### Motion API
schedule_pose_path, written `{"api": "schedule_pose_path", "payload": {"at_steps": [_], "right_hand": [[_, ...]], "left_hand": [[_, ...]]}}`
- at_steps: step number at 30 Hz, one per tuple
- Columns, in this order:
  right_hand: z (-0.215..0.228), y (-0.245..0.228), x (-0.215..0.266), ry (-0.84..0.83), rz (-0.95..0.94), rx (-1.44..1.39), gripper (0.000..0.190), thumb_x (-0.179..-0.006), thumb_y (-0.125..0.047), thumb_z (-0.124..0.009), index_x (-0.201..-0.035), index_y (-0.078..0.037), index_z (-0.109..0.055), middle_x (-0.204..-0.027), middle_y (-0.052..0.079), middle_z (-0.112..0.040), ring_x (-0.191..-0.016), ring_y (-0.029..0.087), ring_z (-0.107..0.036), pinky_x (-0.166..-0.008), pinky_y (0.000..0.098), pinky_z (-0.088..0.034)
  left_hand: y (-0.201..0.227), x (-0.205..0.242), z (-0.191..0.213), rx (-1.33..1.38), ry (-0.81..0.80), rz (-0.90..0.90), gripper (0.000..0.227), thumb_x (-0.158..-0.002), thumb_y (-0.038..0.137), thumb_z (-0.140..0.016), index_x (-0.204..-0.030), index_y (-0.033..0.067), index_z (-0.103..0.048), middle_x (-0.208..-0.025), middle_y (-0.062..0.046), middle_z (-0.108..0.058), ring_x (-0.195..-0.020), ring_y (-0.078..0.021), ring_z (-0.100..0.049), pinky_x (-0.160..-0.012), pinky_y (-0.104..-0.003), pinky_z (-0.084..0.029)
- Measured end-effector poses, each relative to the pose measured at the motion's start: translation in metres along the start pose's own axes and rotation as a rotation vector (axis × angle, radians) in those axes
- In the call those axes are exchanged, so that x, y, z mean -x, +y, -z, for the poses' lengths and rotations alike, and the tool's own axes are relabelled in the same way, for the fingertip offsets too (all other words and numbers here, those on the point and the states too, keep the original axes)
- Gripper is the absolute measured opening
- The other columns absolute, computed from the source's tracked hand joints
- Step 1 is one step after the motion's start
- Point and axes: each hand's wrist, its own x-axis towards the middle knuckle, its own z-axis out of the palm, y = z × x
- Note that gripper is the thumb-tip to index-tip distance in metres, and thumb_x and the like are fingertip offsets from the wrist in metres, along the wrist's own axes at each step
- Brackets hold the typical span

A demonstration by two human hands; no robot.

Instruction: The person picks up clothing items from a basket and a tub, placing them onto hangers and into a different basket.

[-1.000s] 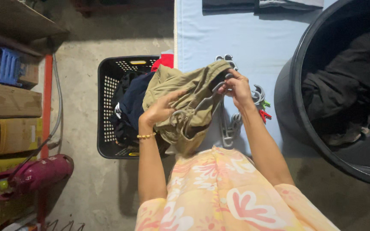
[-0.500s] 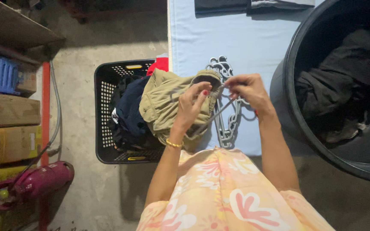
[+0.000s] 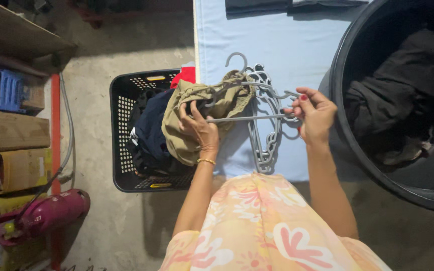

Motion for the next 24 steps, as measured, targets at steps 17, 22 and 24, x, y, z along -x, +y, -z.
{"api": "schedule_pose_path", "payload": {"at_steps": [17,22,24], "right_hand": [[0.037,-0.06,-0.03,-0.263,-0.259,0.17,0.023,-0.099,0.005,-0.06,-0.119,0.012,-0.068,-0.076,0.008,-0.064,-0.056,0.007,-0.053,-0.056,0.0249,-0.052],[0.031,-0.061,-0.027,-0.233,-0.198,0.17,0.022,-0.102,0.004,-0.06,-0.121,0.011,-0.068,-0.079,0.011,-0.066,-0.057,0.006,-0.053,-0.058,0.0244,-0.052],[0.032,-0.062,-0.026,-0.207,-0.146,0.171,0.022,-0.102,0.003,-0.06,-0.121,0.011,-0.068,-0.08,0.011,-0.066,-0.058,0.007,-0.054,-0.059,0.0248,-0.052]], "left_hand": [[-0.001,-0.025,0.038,0.299,-0.211,-0.265,0.035,-0.076,0.011,-0.082,-0.107,0.0122,-0.066,-0.139,-0.008,-0.055,-0.122,-0.0312,-0.053,-0.103,-0.051,-0.04],[0.041,-0.041,0.057,0.502,-0.328,-0.419,0.025,-0.088,0.018,-0.081,-0.109,0.0122,-0.068,-0.119,-0.004,-0.062,-0.108,-0.025,-0.058,-0.098,-0.041,-0.045],[0.054,-0.041,0.058,0.5,-0.306,-0.471,0.027,-0.086,0.018,-0.08,-0.11,0.0122,-0.069,-0.117,-0.008,-0.061,-0.107,-0.0265,-0.057,-0.092,-0.04,-0.044]]}}
